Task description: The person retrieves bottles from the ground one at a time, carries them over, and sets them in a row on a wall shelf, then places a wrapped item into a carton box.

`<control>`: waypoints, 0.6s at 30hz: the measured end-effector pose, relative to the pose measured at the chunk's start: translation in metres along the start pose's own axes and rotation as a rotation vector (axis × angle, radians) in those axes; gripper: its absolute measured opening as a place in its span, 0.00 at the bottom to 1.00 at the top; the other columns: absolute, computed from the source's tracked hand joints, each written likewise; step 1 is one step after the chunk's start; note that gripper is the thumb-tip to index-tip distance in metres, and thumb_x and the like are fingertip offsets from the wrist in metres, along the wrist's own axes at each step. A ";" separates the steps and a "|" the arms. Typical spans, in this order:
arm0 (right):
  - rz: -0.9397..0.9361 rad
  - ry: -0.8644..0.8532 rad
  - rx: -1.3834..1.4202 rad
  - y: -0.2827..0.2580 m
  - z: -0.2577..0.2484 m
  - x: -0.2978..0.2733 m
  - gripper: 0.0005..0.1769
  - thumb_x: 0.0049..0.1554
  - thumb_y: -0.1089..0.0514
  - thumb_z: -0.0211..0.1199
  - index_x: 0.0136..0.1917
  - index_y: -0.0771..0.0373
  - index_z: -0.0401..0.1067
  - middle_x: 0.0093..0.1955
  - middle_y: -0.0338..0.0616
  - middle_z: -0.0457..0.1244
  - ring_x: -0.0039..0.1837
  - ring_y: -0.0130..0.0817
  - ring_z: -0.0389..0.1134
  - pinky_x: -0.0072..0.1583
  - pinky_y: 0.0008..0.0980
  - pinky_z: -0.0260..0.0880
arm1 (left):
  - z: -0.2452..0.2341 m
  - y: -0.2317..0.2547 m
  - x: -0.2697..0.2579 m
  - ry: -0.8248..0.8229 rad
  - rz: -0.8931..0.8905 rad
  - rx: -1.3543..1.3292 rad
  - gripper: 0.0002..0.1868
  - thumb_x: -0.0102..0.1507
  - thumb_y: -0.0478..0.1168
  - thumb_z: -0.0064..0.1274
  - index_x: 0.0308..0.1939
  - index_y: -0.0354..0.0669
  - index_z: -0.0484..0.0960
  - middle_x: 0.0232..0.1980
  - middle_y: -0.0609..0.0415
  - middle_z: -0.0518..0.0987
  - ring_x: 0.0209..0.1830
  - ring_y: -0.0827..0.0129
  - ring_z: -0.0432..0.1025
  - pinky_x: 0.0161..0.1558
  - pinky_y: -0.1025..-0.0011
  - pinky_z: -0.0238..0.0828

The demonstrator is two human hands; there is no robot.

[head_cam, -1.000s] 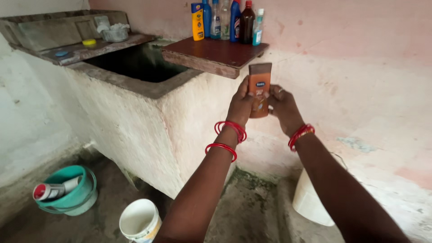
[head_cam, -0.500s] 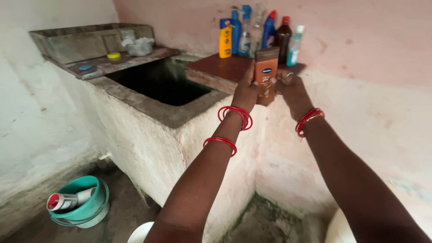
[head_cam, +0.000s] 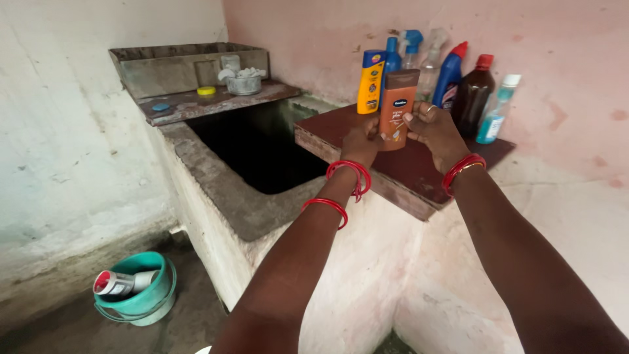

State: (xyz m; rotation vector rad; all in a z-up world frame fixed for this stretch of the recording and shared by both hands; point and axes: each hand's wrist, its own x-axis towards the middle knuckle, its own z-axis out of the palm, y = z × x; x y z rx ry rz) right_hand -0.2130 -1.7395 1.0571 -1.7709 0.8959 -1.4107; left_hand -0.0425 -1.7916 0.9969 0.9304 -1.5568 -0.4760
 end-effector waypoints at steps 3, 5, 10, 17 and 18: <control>0.031 0.004 -0.004 0.017 -0.001 0.026 0.18 0.63 0.54 0.59 0.65 0.59 0.71 0.61 0.35 0.68 0.63 0.27 0.67 0.64 0.35 0.65 | 0.005 -0.024 0.020 0.014 -0.010 0.053 0.23 0.61 0.38 0.60 0.62 0.43 0.79 0.53 0.46 0.85 0.55 0.60 0.81 0.55 0.66 0.76; 0.080 -0.020 0.010 0.028 0.000 0.046 0.18 0.63 0.54 0.60 0.64 0.59 0.71 0.61 0.36 0.67 0.63 0.27 0.66 0.64 0.35 0.66 | 0.004 -0.038 0.029 0.014 -0.009 0.049 0.24 0.61 0.37 0.61 0.62 0.42 0.78 0.53 0.46 0.85 0.55 0.61 0.81 0.55 0.66 0.76; 0.111 -0.001 -0.059 0.057 0.002 0.089 0.19 0.62 0.54 0.60 0.65 0.60 0.71 0.62 0.36 0.67 0.63 0.27 0.66 0.63 0.35 0.65 | -0.002 -0.056 0.046 0.039 -0.021 0.083 0.20 0.59 0.40 0.64 0.55 0.43 0.84 0.47 0.47 0.87 0.47 0.62 0.84 0.51 0.65 0.79; 0.096 0.111 -0.104 0.084 0.013 0.145 0.21 0.59 0.52 0.65 0.63 0.59 0.72 0.58 0.38 0.68 0.58 0.28 0.70 0.57 0.33 0.73 | -0.002 -0.065 0.096 0.084 -0.010 0.202 0.16 0.59 0.43 0.64 0.49 0.48 0.84 0.45 0.49 0.86 0.47 0.54 0.81 0.48 0.58 0.77; 0.091 0.123 -0.109 0.087 0.015 0.154 0.21 0.59 0.52 0.65 0.63 0.59 0.72 0.58 0.38 0.68 0.58 0.28 0.70 0.57 0.33 0.73 | 0.002 -0.069 0.103 0.098 0.005 0.233 0.14 0.59 0.43 0.63 0.47 0.47 0.84 0.44 0.48 0.85 0.46 0.52 0.80 0.47 0.56 0.76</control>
